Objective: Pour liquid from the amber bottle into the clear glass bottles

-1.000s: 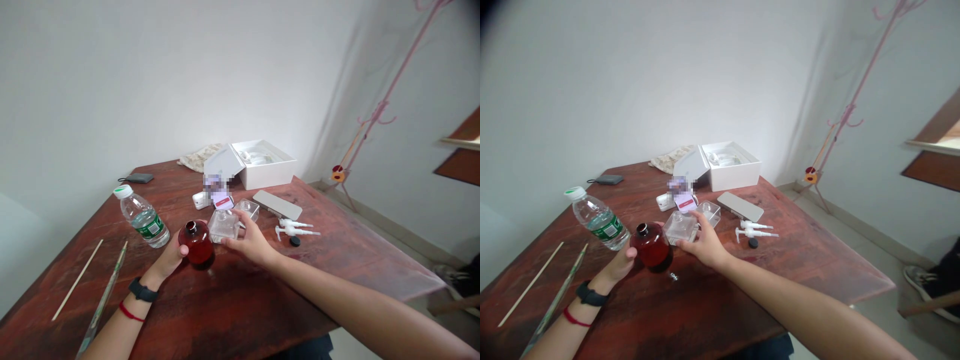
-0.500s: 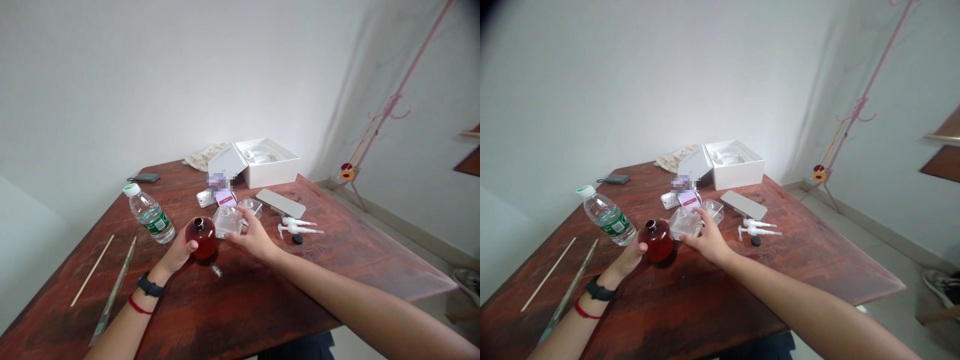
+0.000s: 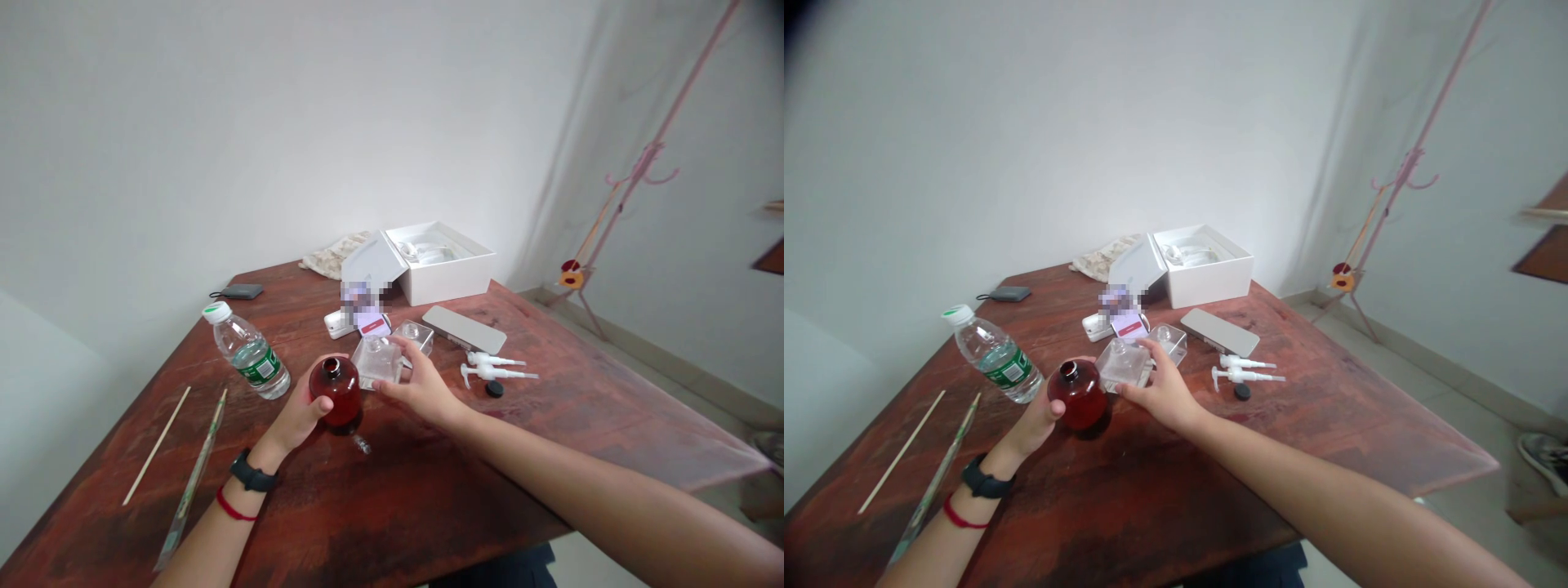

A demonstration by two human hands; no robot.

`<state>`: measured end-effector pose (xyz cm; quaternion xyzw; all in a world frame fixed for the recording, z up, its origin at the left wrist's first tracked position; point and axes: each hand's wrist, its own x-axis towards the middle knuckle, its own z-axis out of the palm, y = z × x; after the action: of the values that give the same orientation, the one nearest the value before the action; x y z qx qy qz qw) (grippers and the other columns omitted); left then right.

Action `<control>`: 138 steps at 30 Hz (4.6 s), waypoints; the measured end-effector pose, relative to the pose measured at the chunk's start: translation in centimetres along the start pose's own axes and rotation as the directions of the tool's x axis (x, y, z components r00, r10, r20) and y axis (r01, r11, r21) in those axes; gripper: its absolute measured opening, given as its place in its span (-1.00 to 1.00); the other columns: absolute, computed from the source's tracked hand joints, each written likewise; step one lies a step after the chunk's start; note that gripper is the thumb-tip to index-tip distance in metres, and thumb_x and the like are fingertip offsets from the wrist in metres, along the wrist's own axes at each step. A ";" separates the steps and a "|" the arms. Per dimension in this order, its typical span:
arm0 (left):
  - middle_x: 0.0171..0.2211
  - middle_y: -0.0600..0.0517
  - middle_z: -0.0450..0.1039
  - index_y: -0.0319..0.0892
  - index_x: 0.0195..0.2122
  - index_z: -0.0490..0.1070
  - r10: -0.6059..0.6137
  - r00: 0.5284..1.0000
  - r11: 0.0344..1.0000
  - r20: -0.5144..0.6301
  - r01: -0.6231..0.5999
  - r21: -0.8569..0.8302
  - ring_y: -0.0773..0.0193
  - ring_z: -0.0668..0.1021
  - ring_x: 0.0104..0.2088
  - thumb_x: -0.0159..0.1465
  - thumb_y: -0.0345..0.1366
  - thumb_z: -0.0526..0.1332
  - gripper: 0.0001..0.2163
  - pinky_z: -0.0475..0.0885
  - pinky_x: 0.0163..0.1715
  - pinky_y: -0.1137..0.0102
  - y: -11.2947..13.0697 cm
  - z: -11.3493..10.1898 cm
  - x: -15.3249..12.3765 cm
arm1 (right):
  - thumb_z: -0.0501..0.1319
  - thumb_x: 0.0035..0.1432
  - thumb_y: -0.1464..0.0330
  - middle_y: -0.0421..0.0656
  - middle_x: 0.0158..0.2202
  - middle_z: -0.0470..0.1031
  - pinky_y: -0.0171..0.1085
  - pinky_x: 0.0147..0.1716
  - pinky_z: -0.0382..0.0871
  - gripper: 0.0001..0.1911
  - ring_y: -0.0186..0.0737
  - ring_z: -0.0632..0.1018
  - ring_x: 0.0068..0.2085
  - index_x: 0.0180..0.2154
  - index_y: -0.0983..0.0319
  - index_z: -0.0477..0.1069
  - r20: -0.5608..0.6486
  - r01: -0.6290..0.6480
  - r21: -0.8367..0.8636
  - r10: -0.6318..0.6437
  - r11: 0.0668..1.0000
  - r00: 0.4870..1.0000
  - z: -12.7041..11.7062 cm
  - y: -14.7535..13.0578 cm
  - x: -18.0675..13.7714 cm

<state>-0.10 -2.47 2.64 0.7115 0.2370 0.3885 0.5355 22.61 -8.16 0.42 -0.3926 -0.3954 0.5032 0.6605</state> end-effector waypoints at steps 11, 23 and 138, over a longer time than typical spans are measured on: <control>0.15 -0.25 0.55 -0.21 0.21 0.46 0.015 1.000 0.998 0.009 -0.016 0.058 -0.26 0.55 0.17 0.07 0.45 0.39 -0.08 0.36 0.30 0.06 0.4 0.2 0.0 | 0.61 -0.17 0.46 -0.11 0.00 0.64 -0.09 -0.20 0.68 -0.22 -0.02 0.75 -0.18 0.11 0.09 0.45 0.004 -0.037 0.013 0.037 0.999 0.999 0.1 -0.3 0.0; 0.19 -0.25 0.53 -0.21 0.22 0.45 0.005 1.000 0.997 0.007 -0.006 0.071 -0.26 0.53 0.20 0.07 0.47 0.38 -0.07 0.35 0.31 0.05 0.2 0.0 -0.1 | 0.60 -0.13 0.41 -0.09 0.04 0.60 -0.06 -0.14 0.66 -0.22 0.01 0.74 -0.13 0.12 0.09 0.39 0.039 -0.014 -0.067 0.017 0.998 0.999 0.1 -0.6 -0.1; 0.14 -0.25 0.57 -0.23 0.22 0.45 0.022 0.999 0.999 0.024 -0.023 0.040 -0.25 0.56 0.17 0.10 0.41 0.41 -0.11 0.36 0.29 0.05 0.4 0.2 -0.1 | 0.62 -0.10 0.18 -0.01 0.13 0.58 0.14 0.12 0.59 -0.09 0.16 0.73 0.03 0.22 0.05 0.26 0.061 0.012 -0.132 -0.004 0.991 0.998 0.2 -1.7 -0.4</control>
<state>0.00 -2.79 3.00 0.7292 0.2305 0.3812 0.5194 22.93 -8.79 2.03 -0.4183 -0.4493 0.4851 0.6227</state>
